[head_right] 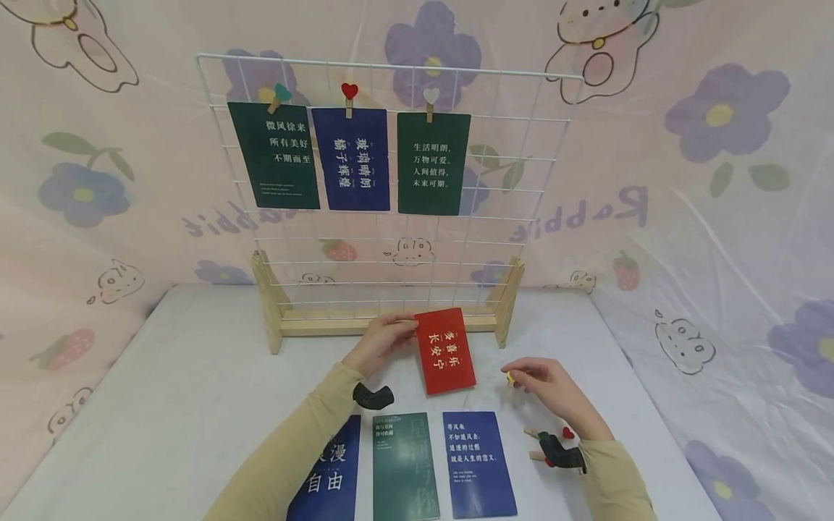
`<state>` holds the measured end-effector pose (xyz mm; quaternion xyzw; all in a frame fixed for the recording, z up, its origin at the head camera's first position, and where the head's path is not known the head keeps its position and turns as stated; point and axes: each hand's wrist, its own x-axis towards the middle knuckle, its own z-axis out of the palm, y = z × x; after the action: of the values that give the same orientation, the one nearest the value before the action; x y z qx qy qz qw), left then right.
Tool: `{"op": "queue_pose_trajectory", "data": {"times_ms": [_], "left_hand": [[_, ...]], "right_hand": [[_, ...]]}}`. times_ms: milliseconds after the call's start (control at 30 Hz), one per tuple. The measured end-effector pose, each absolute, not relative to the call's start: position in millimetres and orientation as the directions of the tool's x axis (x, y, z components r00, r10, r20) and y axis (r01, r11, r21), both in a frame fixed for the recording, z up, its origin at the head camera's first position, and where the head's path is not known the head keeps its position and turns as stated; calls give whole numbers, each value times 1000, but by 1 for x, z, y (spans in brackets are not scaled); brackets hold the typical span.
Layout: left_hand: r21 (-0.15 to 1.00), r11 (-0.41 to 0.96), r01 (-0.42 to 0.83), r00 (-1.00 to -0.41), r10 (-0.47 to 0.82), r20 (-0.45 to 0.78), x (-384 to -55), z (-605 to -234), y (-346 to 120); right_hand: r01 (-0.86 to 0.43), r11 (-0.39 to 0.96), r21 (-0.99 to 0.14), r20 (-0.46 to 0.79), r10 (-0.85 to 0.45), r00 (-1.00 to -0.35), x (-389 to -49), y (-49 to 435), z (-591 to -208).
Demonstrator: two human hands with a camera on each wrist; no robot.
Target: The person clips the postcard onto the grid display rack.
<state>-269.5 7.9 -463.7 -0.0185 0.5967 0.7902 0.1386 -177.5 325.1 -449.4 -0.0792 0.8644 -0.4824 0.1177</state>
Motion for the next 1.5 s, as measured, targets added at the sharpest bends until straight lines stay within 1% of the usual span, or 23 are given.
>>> {"op": "queue_pose_trajectory", "data": {"times_ms": [233, 400, 633, 900, 1133, 1300, 1500], "left_hand": [[947, -223, -232, -963, 187, -191, -272, -457, 5], [941, -242, -237, -962, 193, -193, -274, -454, 5], [939, -253, -234, -964, 187, -190, -274, -447, 3], [949, -252, -189, -971, 193, -142, -273, -434, 2], [948, -258, -189, -973, 180, -145, -273, -423, 4], [949, -273, -160, -977, 181, -113, -275, -416, 8], [966, -245, -80, -985, 166, -39, -278, -409, 10]], "right_hand": [[-21, 510, -860, -128, -255, -958, -181, 322, -448], [-22, 506, -862, -124, -253, -960, -183, 320, -445], [-68, 523, -849, -113, -307, -945, -189, 318, -439], [-107, 526, -844, -80, -320, -944, -199, 311, -424], [-136, 505, -852, -37, -317, -948, -203, 305, -405], [-136, 504, -853, -21, -293, -956, -206, 303, -393], [-190, 536, -823, 23, -303, -953, -214, 303, -383]]}}
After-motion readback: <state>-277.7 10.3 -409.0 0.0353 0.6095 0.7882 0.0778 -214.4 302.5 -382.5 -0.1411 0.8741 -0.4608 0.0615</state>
